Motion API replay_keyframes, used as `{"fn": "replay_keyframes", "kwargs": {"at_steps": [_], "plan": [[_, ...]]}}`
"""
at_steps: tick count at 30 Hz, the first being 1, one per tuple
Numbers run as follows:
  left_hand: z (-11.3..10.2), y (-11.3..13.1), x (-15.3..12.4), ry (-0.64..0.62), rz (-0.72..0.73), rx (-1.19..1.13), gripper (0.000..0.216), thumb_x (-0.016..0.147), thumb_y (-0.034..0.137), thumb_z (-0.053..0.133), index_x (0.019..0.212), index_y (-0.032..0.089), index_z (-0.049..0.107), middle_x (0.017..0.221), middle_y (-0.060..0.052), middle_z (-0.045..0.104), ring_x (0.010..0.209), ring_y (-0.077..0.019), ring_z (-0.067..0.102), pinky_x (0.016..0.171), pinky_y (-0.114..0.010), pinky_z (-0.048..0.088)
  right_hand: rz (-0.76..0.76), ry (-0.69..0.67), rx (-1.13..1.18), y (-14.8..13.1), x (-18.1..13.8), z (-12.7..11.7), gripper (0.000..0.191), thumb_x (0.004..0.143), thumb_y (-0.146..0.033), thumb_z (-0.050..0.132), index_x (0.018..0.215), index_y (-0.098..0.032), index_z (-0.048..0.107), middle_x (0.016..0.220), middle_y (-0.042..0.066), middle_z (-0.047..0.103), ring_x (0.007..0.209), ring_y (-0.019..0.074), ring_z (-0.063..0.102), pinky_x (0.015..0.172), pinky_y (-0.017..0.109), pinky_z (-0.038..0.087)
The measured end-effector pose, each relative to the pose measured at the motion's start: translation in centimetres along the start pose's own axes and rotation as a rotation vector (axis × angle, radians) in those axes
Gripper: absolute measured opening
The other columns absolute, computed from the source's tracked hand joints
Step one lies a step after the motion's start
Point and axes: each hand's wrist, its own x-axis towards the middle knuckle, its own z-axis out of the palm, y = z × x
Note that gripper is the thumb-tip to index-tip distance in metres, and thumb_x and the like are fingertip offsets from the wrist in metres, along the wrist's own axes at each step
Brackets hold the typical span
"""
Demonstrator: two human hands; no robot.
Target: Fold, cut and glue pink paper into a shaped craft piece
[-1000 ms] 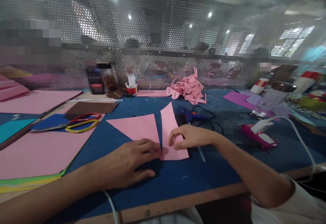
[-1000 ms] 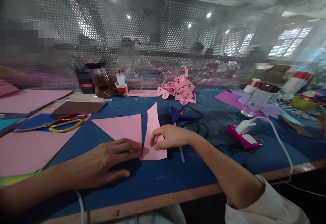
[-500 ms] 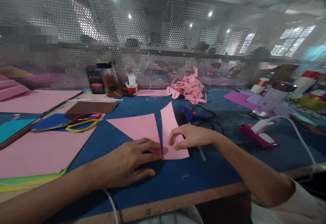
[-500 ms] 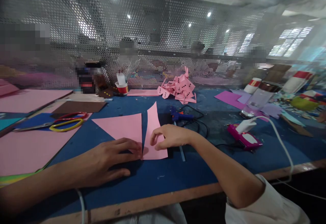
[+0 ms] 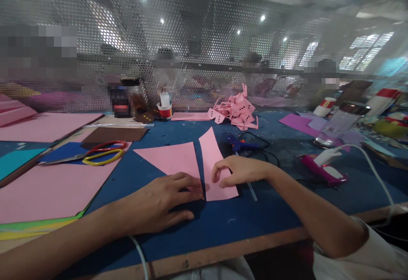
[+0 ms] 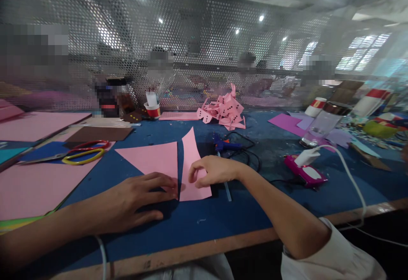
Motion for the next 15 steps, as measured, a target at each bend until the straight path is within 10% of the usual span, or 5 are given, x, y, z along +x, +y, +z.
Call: {"fn": "replay_keyframes", "kwargs": {"at_steps": [15], "plan": [[0.3, 0.2, -0.1, 0.079, -0.206, -0.254, 0.031, 0.096, 0.038, 0.059, 0.126, 0.032, 0.06, 0.128, -0.004, 0.065, 0.118, -0.0221, 0.062, 0.102, -0.036, 0.049, -0.03, 0.259, 0.09, -2.0, 0.3, 0.9, 0.016, 0.087, -0.023, 0.066, 0.1, -0.019, 0.074, 0.1, 0.001, 0.075, 0.093, 0.0167, 0.067, 0.084, 0.025, 0.046]]}}
